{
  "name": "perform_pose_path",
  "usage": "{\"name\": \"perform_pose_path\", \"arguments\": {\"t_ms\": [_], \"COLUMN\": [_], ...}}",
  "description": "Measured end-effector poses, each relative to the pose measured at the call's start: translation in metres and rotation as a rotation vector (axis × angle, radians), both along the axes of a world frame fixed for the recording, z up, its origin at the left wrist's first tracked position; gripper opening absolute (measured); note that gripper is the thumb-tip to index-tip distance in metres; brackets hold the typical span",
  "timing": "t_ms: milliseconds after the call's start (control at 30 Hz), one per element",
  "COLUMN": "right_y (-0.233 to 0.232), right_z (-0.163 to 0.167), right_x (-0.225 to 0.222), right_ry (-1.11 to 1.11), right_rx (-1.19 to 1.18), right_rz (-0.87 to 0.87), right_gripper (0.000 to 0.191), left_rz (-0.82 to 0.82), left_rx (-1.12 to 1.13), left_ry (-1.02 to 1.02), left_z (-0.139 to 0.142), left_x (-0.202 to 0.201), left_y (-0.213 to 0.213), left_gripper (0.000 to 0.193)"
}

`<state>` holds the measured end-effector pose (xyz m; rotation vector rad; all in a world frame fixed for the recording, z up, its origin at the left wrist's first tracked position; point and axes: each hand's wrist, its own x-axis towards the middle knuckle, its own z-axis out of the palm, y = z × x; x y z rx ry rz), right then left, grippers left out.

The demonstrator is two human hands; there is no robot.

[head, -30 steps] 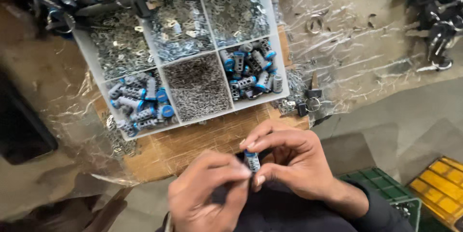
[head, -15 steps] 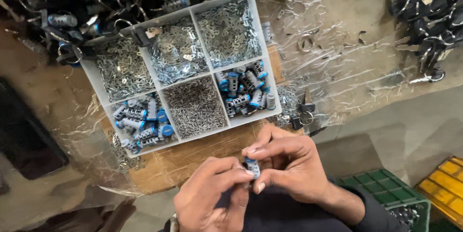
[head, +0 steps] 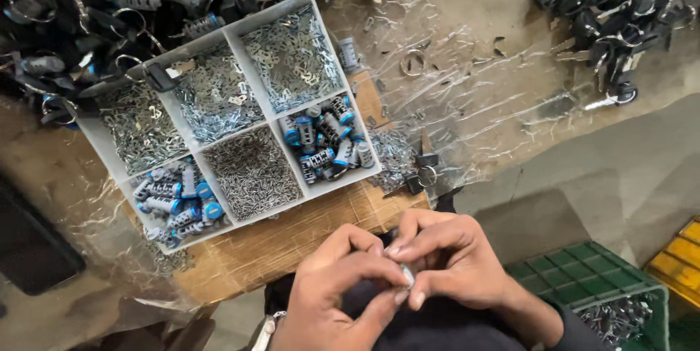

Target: The person assembles key fobs by inserting small metal pins into cylindrical housings and attaching them to key rings. The person repeatedly picks pins from a compartmentalized tray, inserts them into the housing, and secures the assembly before placing it on the table.

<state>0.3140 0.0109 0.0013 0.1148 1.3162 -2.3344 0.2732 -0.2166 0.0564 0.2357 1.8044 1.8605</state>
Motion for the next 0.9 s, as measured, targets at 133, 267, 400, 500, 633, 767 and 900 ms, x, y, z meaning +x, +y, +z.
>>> {"name": "perform_pose_path", "arguments": {"t_ms": [133,267,400,500,633,767,900], "right_y": [-0.009,-0.014,0.007,0.031,0.055,0.057,0.021], "right_z": [0.005,0.008,0.008,0.009,0.006,0.004,0.008], "right_x": [0.007,0.003,0.002,0.010,0.016,0.006,-0.007], "right_ry": [-0.118,-0.207,0.164,-0.042,0.087,0.201,0.025], "right_rx": [0.011,-0.053,0.043,0.030,0.062,0.097,0.135], "right_rz": [-0.161,-0.142,-0.008,-0.287,-0.646,-0.691,-0.614], "right_gripper": [0.036,0.031,0.033,0.029,0.023,0.020,0.022], "left_rz": [-0.110,-0.078,0.038,0.008,-0.107,-0.055,0.327], "left_rx": [-0.236,-0.107,0.082,-0.283,-0.805,-0.642,0.259], "left_ry": [0.779,0.415,-0.275,0.290,0.865,0.854,0.165], "left_z": [0.001,0.003,0.007,0.005,-0.014,-0.023,-0.013], "left_x": [-0.013,-0.022,-0.016,-0.019,-0.034,-0.039,-0.034], "left_y": [-0.001,-0.001,0.016,0.034,0.055,0.049,0.013], "left_gripper": [0.029,0.027,0.037,0.032,0.039,0.025,0.018]}}
